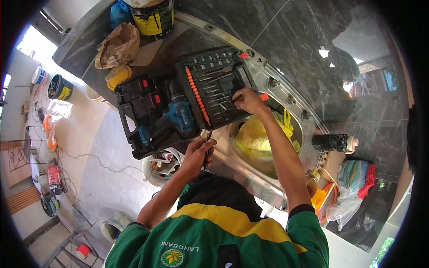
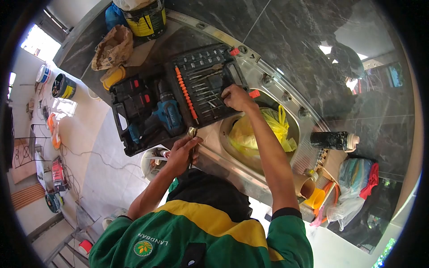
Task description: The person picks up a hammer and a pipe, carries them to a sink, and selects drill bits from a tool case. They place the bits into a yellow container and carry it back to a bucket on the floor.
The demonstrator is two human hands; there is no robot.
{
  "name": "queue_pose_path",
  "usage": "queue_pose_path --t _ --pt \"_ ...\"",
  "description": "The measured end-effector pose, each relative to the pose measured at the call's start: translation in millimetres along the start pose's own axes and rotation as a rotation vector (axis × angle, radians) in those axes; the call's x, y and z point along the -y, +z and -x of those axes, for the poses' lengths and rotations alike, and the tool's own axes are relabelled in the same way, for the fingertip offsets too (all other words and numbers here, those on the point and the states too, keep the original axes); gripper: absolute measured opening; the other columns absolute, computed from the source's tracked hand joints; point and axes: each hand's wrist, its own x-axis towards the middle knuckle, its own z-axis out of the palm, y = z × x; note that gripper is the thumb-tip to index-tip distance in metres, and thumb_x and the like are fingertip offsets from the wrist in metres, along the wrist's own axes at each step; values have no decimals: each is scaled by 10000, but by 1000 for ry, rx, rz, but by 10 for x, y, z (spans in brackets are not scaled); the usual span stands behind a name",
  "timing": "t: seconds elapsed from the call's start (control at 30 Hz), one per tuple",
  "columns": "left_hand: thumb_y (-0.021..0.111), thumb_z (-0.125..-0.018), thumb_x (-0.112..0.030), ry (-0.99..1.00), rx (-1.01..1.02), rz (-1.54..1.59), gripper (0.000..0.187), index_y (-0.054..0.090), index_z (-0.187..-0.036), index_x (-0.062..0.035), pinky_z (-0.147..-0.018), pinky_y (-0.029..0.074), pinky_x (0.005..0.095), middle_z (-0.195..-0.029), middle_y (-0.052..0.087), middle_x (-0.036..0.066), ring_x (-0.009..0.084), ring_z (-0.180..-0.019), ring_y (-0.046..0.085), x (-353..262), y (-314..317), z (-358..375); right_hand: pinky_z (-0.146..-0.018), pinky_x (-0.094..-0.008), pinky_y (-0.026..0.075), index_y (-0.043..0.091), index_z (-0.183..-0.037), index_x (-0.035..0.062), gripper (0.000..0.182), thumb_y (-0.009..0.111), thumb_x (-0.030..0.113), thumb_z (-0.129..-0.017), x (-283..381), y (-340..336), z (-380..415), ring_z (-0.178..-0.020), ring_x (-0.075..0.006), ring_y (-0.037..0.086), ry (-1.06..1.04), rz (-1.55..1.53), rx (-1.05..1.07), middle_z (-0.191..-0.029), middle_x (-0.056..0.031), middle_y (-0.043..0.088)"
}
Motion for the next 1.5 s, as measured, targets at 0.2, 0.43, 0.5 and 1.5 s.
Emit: queue_pose_path --t 0.2,0.43,0.5,1.5 --pt "519 -977 -221 -2 16 -48 262 589 -1015 29 -457 405 255 -699 481 19 98 -569 476 11 10 -40 -652 -324 513 645 -1007 -56 294 632 7 -720 -20 101 48 -691 -203 677 -35 -132 -61 -767 -140 683" --pt "540 -973 -232 -40 21 6 249 590 -1017 7 -468 385 245 -698 443 -3 85 -565 445 6 91 -71 -641 -305 517 630 -993 -61 264 616 -5 -736 41 126 95 -696 -204 681 96 -352 -90 -758 -138 675" --pt "545 -971 -243 -4 6 -63 253 591 -1011 3 -456 373 242 -693 440 -9 78 -557 437 14 131 -100 -636 -314 514 646 -967 -63 262 637 11 -716 -3 135 98 -680 -206 679 109 -385 -126 -720 -141 674" --pt "375 -1010 -219 30 282 637 321 567 -1186 -31 -1065 378 423 -1282 585 117 261 -1213 527 -5 371 -500 -627 -295 502 660 -935 3 170 708 46 -777 931 631 1488 -662 -164 646 -91 -297 -416 -804 -100 667"
